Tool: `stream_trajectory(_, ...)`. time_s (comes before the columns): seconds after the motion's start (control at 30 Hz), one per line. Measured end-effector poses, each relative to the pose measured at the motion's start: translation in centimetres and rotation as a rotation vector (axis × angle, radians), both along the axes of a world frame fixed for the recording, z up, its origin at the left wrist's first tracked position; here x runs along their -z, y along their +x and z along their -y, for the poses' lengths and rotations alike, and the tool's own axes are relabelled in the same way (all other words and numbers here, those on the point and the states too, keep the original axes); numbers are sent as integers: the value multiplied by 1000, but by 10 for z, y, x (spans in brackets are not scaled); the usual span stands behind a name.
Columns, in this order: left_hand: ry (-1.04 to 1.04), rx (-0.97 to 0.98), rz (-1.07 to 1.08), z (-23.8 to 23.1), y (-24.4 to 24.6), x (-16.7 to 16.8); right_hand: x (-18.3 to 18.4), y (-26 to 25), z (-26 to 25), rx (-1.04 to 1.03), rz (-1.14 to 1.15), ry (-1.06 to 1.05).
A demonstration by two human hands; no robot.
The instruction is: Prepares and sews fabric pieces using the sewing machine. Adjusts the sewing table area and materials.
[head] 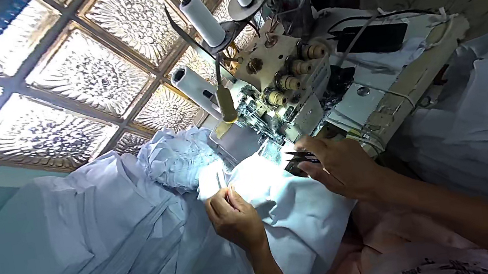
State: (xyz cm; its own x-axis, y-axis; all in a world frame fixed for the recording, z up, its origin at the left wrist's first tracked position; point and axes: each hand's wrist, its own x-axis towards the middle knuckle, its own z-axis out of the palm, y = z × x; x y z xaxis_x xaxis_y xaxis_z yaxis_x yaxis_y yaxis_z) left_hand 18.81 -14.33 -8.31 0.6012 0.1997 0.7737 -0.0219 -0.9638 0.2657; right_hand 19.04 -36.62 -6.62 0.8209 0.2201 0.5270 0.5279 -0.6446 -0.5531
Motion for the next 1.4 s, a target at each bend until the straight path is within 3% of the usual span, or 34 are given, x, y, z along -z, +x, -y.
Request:
stream_trajectory(0.3,17,88,105,6,-16,-11,-19,31,-36,10,86,-280)
stream_trajectory(0.43,50,127,151,13,-22,-11,-11,43,-47,-13,123,-306)
stream_trajectory(0.6,178,255,291,15,-30,-5,-10,35,-39,-107,17,-157)
stream_trajectory(0.73,215,395,348,13,-39,1,-3,17,-19,-82,-123,107)
stream_trajectory(0.9,239,424,346,15,-43,3,19,-6,-6,-103,-203,350)
stream_trajectory(1.07,204,456,354,19,-54,-4,26,-16,-17,-184,-228,351)
stream_trajectory(1.23,196,398,364,15,-88,-34,32,-27,-30,-402,-353,341)
stream_trajectory(1.4,279,265,416,-37,-124,-70,32,-44,-28,-451,-463,385)
